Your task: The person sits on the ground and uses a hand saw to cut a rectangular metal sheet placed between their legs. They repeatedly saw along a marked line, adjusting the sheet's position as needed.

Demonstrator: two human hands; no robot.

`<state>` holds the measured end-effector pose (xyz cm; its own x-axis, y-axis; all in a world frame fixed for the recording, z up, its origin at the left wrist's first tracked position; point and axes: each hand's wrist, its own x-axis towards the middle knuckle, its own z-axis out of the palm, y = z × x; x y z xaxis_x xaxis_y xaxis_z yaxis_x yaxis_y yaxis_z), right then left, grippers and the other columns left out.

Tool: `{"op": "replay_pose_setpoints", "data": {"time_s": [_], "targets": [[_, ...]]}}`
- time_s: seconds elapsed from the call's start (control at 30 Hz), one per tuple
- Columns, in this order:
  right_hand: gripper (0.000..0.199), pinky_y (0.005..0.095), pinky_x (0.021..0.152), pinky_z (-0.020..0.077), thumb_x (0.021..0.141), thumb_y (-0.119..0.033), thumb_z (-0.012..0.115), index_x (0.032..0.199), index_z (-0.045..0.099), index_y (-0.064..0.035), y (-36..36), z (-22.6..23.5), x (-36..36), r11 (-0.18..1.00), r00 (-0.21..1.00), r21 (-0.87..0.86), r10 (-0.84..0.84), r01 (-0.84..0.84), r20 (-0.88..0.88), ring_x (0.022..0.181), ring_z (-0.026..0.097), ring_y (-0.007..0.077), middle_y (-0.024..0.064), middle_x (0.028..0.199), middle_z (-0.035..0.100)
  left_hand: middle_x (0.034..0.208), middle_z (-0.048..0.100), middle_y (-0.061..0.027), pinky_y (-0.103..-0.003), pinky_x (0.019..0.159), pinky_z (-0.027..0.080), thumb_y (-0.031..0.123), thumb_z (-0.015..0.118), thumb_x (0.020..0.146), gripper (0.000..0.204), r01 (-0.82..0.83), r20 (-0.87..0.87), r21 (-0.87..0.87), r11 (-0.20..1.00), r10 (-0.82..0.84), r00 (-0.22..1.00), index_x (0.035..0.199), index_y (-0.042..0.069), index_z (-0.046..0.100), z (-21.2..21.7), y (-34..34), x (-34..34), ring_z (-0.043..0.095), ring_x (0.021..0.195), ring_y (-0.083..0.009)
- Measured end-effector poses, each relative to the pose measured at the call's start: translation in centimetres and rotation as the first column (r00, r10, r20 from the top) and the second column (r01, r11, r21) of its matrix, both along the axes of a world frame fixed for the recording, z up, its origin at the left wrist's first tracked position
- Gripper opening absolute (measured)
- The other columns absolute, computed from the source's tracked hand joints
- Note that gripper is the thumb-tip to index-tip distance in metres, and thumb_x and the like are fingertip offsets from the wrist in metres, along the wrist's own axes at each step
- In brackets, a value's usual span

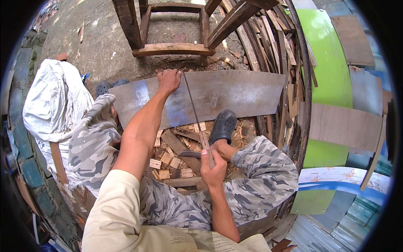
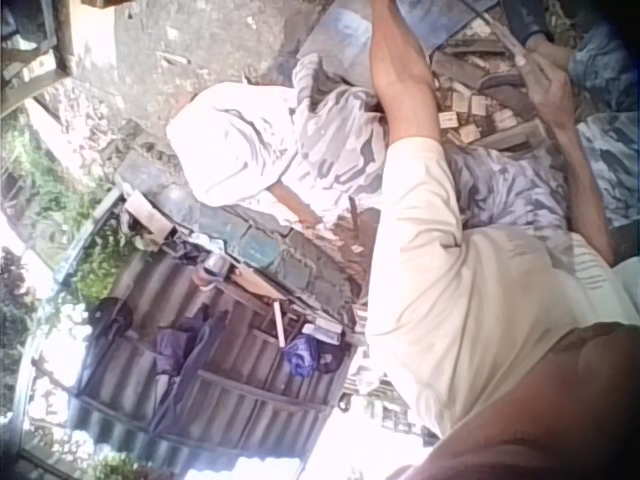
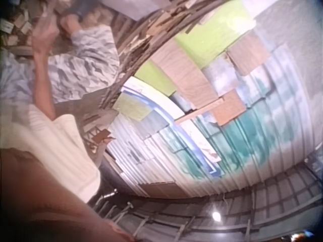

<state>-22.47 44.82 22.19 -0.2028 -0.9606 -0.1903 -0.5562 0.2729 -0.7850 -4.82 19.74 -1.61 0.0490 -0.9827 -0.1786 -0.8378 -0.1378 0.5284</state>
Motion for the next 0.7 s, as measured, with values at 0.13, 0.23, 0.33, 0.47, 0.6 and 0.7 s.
{"op": "replay_pose_setpoints", "data": {"time_s": [0.13, 0.23, 0.33, 0.47, 0.6, 0.7], "targets": [[0.036, 0.0428, 0.058, 0.0421, 0.096, -0.025, 0.062, 0.079, 0.058, 0.0057, 0.2, -0.1, 0.4, 0.999, 0.999, 0.019, -0.040, 0.039, 0.007, 0.055, 0.051, 0.0350, 0.0230, 0.065, 0.055, 0.106, 0.071, -0.0163, -0.053, 0.099, 0.037, 0.037, 0.047, 0.101, 0.038, 0.004, -0.001, 0.012, 1.000, -0.004, 1.000, 0.102, 0.006, 0.070, 0.0, -0.1, 0.1, 0.061, 0.109, -0.0363], [0.035, 0.0443, 0.061, 0.0437, 0.096, -0.026, 0.062, 0.081, 0.060, 0.0060, -1.2, -1.0, 1.1, 1.000, 1.000, -0.001, -0.005, 0.005, -0.013, 0.058, 0.053, 0.0380, 0.0246, 0.066, 0.057, 0.105, 0.071, -0.0154, -0.053, 0.099, 0.037, 0.036, 0.048, 0.101, 0.037, 0.002, -0.017, -0.078, 0.997, -0.003, 1.000, 0.102, 0.006, 0.070, -0.6, 0.4, 0.1, 0.061, 0.108, -0.0358], [0.033, 0.0466, 0.063, 0.0463, 0.095, -0.025, 0.063, 0.080, 0.060, 0.0042, -4.9, -3.4, 2.3, 1.000, 1.000, 0.023, 0.018, -0.018, -0.023, 0.066, 0.060, 0.0439, 0.0262, 0.070, 0.060, 0.098, 0.072, -0.0145, -0.050, 0.093, 0.040, 0.036, 0.051, 0.100, 0.037, -0.020, -0.020, -0.197, 0.980, 0.016, 1.000, 0.094, 0.007, 0.072, -1.0, 0.6, -0.2, 0.063, 0.100, -0.0364], [0.033, 0.0473, 0.064, 0.0476, 0.095, -0.026, 0.062, 0.080, 0.061, 0.0032, -4.7, -3.3, 2.4, 1.000, 1.000, -0.006, -0.005, 0.005, -0.021, 0.070, 0.063, 0.0467, 0.0265, 0.072, 0.062, 0.098, 0.071, -0.0133, -0.051, 0.095, 0.038, 0.036, 0.051, 0.101, 0.036, -0.002, -0.053, -0.174, 0.985, -0.008, 0.999, 0.096, 0.007, 0.072, -1.3, 0.6, -0.1, 0.062, 0.102, -0.0349], [0.034, 0.0486, 0.065, 0.0476, 0.096, -0.028, 0.061, 0.081, 0.063, 0.0032, -0.6, -0.4, 0.5, 0.998, 1.000, 0.064, 0.011, -0.011, -0.002, 0.071, 0.063, 0.0482, 0.0270, 0.073, 0.063, 0.098, 0.071, -0.0127, -0.051, 0.099, 0.036, 0.034, 0.050, 0.101, 0.034, -0.030, -0.057, -0.168, 0.985, 0.021, 0.998, 0.097, 0.007, 0.070, -1.0, 0.7, 0.0, 0.061, 0.106, -0.0341], [0.034, 0.0495, 0.066, 0.0475, 0.096, -0.028, 0.060, 0.081, 0.063, 0.0030, -2.0, -0.4, 0.9, 0.996, 1.000, 0.084, 0.001, -0.003, 0.030, 0.071, 0.062, 0.0489, 0.0273, 0.074, 0.063, 0.097, 0.071, -0.0127, -0.051, 0.096, 0.037, 0.035, 0.050, 0.101, 0.036, -0.034, -0.032, -0.191, 0.981, 0.029, 0.999, 0.094, 0.007, 0.071, -1.1, 0.9, 0.2, 0.062, 0.101, -0.0338]]}}
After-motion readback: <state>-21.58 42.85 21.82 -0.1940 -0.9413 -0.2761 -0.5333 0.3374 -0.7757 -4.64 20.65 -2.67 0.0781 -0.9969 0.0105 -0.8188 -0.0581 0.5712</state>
